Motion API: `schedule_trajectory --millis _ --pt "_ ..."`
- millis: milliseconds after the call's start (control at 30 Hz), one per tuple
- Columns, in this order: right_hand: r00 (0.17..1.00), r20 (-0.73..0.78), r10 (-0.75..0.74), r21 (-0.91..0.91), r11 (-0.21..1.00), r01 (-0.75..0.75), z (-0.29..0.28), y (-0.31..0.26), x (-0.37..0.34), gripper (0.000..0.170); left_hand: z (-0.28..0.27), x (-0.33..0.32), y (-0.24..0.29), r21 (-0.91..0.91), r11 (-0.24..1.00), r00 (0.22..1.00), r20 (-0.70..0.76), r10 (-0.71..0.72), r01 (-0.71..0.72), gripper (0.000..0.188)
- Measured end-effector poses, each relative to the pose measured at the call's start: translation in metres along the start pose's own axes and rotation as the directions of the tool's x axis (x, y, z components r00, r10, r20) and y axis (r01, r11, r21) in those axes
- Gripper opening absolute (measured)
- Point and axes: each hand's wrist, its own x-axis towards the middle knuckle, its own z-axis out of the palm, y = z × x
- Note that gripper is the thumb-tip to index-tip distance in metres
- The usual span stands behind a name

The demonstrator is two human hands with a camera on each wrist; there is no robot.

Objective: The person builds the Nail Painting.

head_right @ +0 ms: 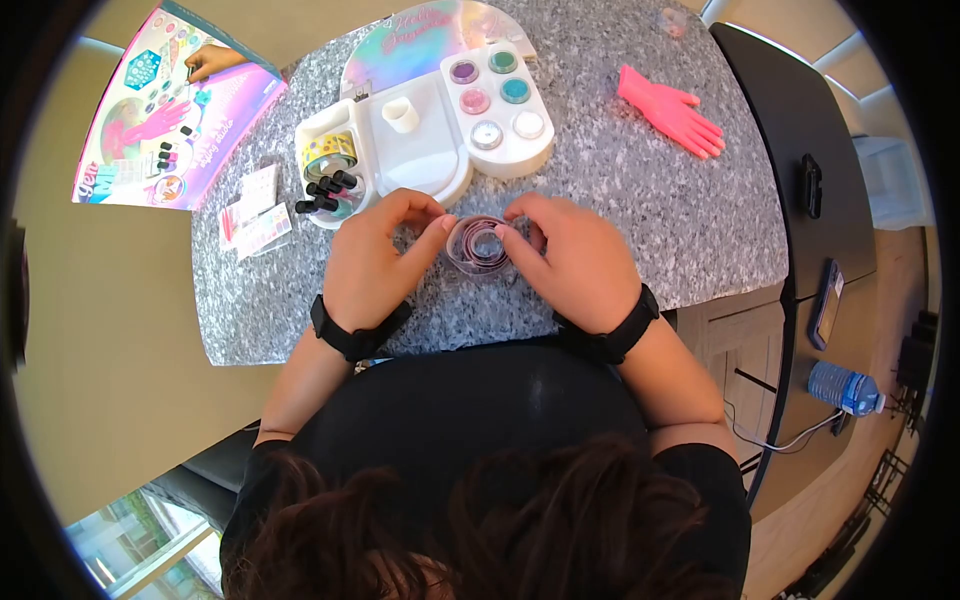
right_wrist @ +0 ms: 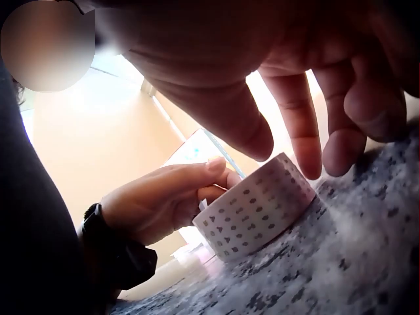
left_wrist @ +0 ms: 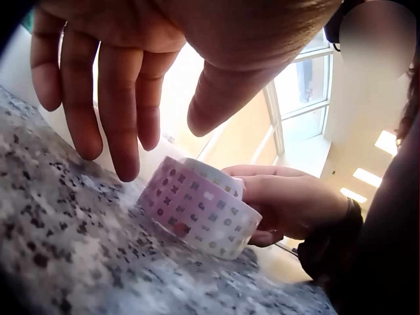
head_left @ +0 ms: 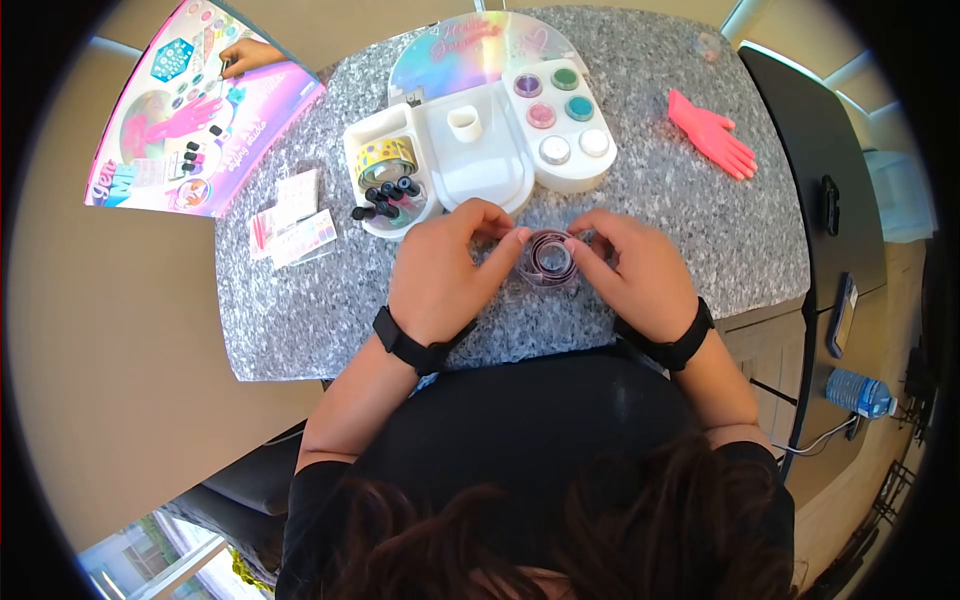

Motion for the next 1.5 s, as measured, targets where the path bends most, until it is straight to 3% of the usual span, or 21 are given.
schedule_trajectory --millis 133,200,267,333,367,400,433,467,533,567,633,767,833,933,1000,1167,1333,1400,1500 --pt "0.999 -0.037 0.008 0.053 0.999 -0.007 -0.005 -0.002 0.0 0.021 -0.004 0.0 0.0 -0.013 0.998 0.996 -0.072 0.054 -0.055 0.029" --pt "0.988 -0.15 -0.044 0.039 0.998 0.05 -0.014 0.005 0.005 0.018 -0.016 0.001 0.011 0.082 0.966 0.958 0.132 -0.255 0.246 0.027" --pt "0.989 -0.132 -0.073 -0.031 0.997 0.07 -0.032 0.005 0.01 0.015 -0.012 0.001 0.01 0.011 0.968 0.957 0.147 -0.25 0.251 0.026" --pt "0.989 -0.106 -0.103 -0.09 0.992 0.094 -0.038 0.004 0.01 0.013 -0.011 0.0 0.006 -0.015 0.988 0.977 0.151 -0.151 0.155 0.026" --pt "0.982 0.002 -0.187 -0.037 0.982 0.187 -0.037 0.004 0.009 0.015 -0.011 -0.001 0.002 -0.018 0.987 0.977 0.151 -0.152 0.157 0.026" --pt "0.956 0.104 -0.275 0.026 0.961 0.274 -0.035 0.005 0.009 0.017 -0.012 -0.002 -0.003 -0.047 0.997 0.98 0.189 -0.055 0.065 0.026" --pt "0.955 0.106 -0.276 0.028 0.961 0.275 -0.031 0.005 0.008 0.017 -0.013 -0.002 -0.005 -0.08 0.997 0.974 0.225 0.043 -0.025 0.025" --pt "0.937 0.155 -0.313 -0.013 0.948 0.319 -0.027 0.005 0.005 0.02 -0.015 -0.002 -0.006 -0.079 0.997 0.974 0.224 0.04 -0.023 0.025" --pt "0.914 0.209 -0.347 -0.046 0.93 0.364 -0.019 0.006 0.004 0.022 -0.017 -0.002 -0.008 -0.043 0.966 0.938 0.234 0.257 -0.254 0.022" --pt "0.911 0.214 -0.352 -0.054 0.927 0.371 -0.016 0.006 0.004 0.023 -0.016 -0.002 -0.01 -0.042 0.968 0.939 0.235 0.252 -0.249 0.022" --pt "0.906 0.221 -0.36 -0.058 0.923 0.381 -0.012 0.003 0.004 0.024 -0.013 0.001 -0.017 0.116 0.897 0.891 0.224 0.395 -0.427 0.02" --pt "0.893 0.168 -0.418 -0.055 0.9 0.431 -0.004 -0.008 0.002 0.017 -0.01 0.0 -0.018 0.138 0.865 0.871 0.181 0.457 -0.483 0.018" --pt "0.893 0.149 -0.425 -0.062 0.897 0.438 -0.001 -0.009 0.002 0.015 -0.009 -0.001 -0.018 0.093 0.917 0.913 0.176 0.368 -0.387 0.018" --pt "0.898 0.137 -0.419 -0.102 0.896 0.433 0.001 -0.011 0.003 0.014 -0.011 0.001 -0.012 0.13 0.953 0.956 0.142 0.255 -0.273 0.021" --pt "0.925 0.118 -0.362 -0.113 0.92 0.375 0.0 -0.015 0.003 0.013 -0.011 0.002 -0.015 0.119 0.945 0.947 0.143 0.287 -0.305 0.023" --pt "0.915 0.099 -0.391 -0.096 0.912 0.4 0.0 -0.009 0.004 0.012 -0.01 0.004 -0.015 0.115 0.925 0.928 0.136 0.347 -0.363 0.025" --pt "0.934 -0.009 -0.357 -0.156 0.923 0.352 -0.064 -0.009 0.021 0.014 -0.016 0.001 -0.01 0.079 0.949 0.948 0.119 0.294 -0.304 0.023" --pt "0.942 -0.218 -0.255 -0.186 0.958 0.216 -0.103 -0.007 0.04 0.019 -0.019 0.014 -0.004 0.161 0.901 0.915 0.06 0.399 -0.404 0.02" --pt "0.907 -0.397 -0.138 -0.38 0.925 -0.025 -0.156 0.035 0.09 0.029 -0.024 -0.004 -0.002 0.045 0.949 0.95 -0.001 0.312 -0.312 0.017"
